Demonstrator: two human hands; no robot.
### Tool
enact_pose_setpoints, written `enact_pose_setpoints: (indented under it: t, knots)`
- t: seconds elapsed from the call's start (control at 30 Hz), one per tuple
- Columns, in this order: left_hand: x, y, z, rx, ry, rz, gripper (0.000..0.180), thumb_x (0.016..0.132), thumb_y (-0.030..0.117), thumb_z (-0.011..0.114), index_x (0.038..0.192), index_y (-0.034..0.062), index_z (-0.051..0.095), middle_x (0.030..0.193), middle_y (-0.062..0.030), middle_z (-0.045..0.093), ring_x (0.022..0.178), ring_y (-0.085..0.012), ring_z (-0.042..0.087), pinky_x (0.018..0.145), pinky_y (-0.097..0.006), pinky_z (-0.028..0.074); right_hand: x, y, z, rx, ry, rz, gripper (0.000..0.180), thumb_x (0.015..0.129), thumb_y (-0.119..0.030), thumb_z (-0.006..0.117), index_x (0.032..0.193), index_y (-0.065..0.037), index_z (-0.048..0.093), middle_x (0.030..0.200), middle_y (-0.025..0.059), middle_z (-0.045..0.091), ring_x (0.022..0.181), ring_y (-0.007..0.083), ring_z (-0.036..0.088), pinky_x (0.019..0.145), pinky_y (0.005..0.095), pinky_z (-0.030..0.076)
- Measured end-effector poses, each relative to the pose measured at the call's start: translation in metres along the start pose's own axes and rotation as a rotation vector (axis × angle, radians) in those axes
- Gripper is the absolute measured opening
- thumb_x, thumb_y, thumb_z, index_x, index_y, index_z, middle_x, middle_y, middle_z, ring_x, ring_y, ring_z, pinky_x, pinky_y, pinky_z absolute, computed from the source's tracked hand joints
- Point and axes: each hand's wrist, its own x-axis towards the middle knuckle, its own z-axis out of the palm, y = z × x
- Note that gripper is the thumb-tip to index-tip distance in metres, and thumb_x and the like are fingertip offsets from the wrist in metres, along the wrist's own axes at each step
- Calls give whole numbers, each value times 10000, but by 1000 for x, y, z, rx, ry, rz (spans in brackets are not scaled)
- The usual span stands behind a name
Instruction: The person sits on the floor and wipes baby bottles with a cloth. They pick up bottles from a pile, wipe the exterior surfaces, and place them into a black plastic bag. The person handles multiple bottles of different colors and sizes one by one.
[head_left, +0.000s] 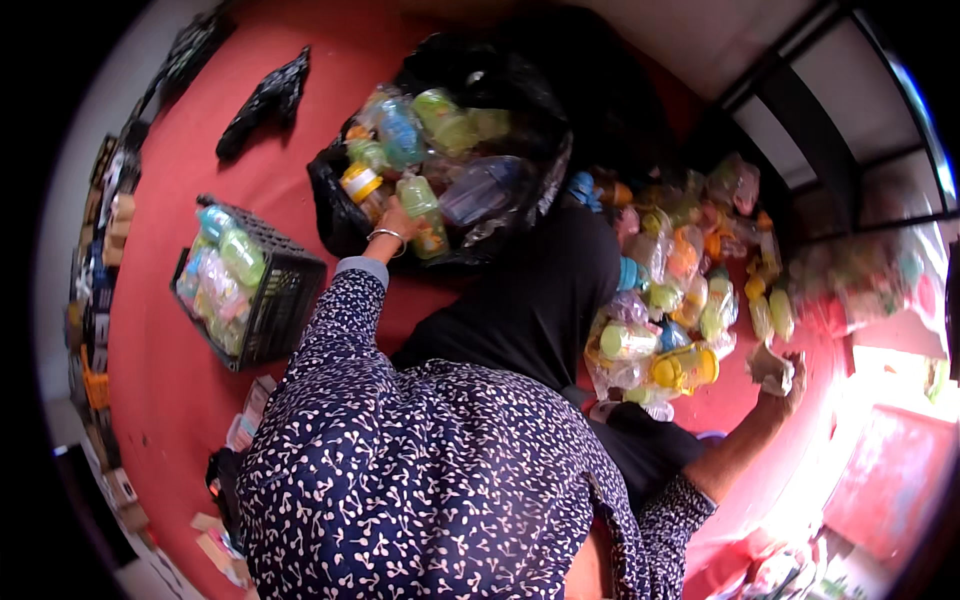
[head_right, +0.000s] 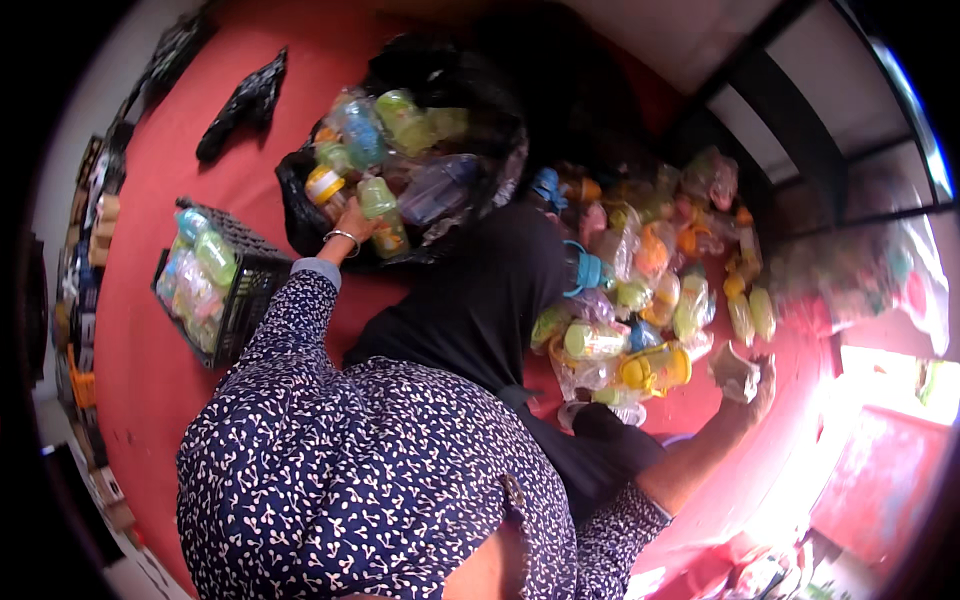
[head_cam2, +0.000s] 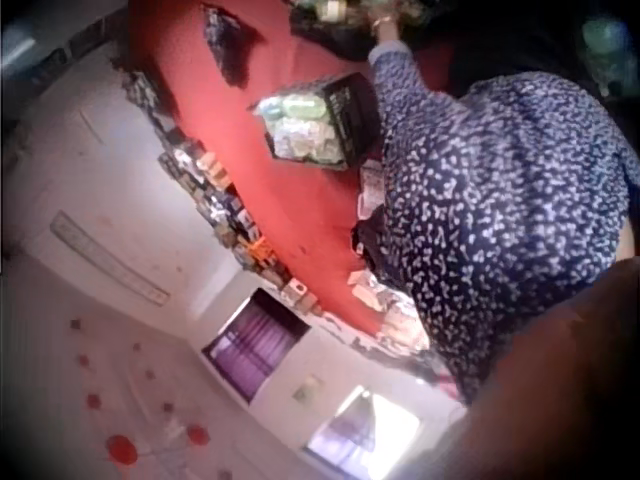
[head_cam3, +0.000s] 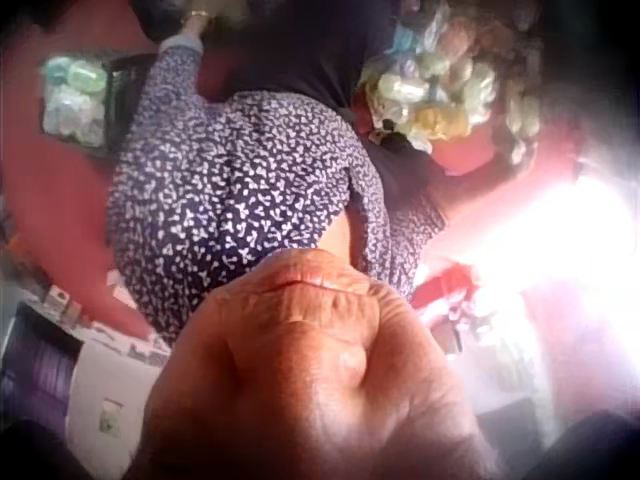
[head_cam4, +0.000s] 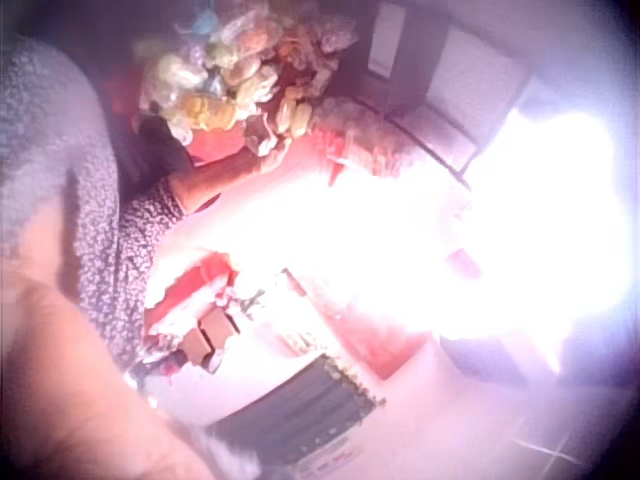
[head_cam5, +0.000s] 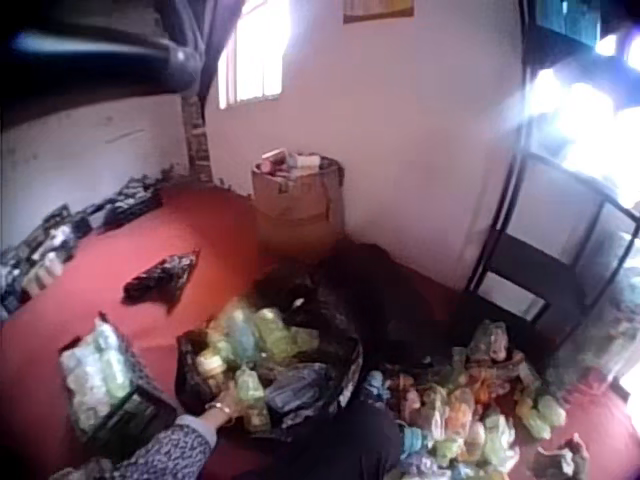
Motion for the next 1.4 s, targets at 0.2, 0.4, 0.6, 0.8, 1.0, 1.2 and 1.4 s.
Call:
enact_pose_setpoints:
  t: [0.2, 0.4, 0.6, 0.8, 1.0, 1.2, 1.4]
  knots:
    - [-19, 22, -88, 29, 480, 129, 374, 762, 202, 593, 1071, 30, 471, 1090, -238, 531, 993, -400, 543, 772, -480, 467, 7, 6, 14, 8, 61, 88, 161, 882, -173, 561, 859, -14, 569, 780, 51, 565, 687, 150, 560, 642, 280, 494]
    - [30, 10, -139, 320, 569, -81, 745, 695, 241, 713, 1285, 70, 292, 1213, -194, 439, 1083, -411, 496, 797, -459, 483, 12, 30, 16, -47, 45, 84, 148, 876, -151, 560, 875, -4, 574, 772, 49, 560, 694, 143, 546, 631, 288, 480]
    - [65, -33, -131, 163, 332, -362, 277, 854, 186, 477, 1012, 28, 640, 1113, -197, 589, 1049, -334, 566, 856, -430, 472, 26, 61, -12, -287, 40, 79, 161, 873, -182, 556, 849, -23, 559, 750, 30, 542, 670, 159, 548, 613, 310, 483]
    - [59, -73, -181, -327, 799, -474, 297, 822, 197, 471, 879, -35, 648, 966, -260, 614, 951, -377, 590, 801, -428, 474, 38, 77, 7, -285, -74, 110, 133, 851, -166, 573, 880, -37, 559, 759, 13, 533, 663, 136, 528, 585, 288, 465]
    - [-30, -39, -205, -419, 1016, 79, 329, 891, 262, 432, 910, -34, 572, 805, -244, 598, 780, -369, 585, 690, -460, 433, 45, 95, 39, -307, -96, 95, 113, 817, -153, 608, 868, -61, 567, 757, 1, 524, 649, 120, 512, 577, 273, 451]
    - [-94, -41, -155, -296, 587, 276, 268, 892, 270, 502, 866, 7, 549, 783, -220, 583, 738, -350, 582, 629, -393, 436, 60, 109, 51, -345, -168, 129, 140, 851, -146, 578, 766, -36, 580, 712, 11, 540, 661, 120, 520, 611, 280, 449]
    - [-55, -30, -218, 10, 779, 160, 232, 691, 179, 646, 773, -10, 540, 748, -273, 568, 772, -448, 549, 674, -461, 446, 56, 95, 55, -305, -147, 81, 108, 846, -133, 576, 790, -42, 570, 748, 8, 524, 679, 120, 507, 631, 281, 446]
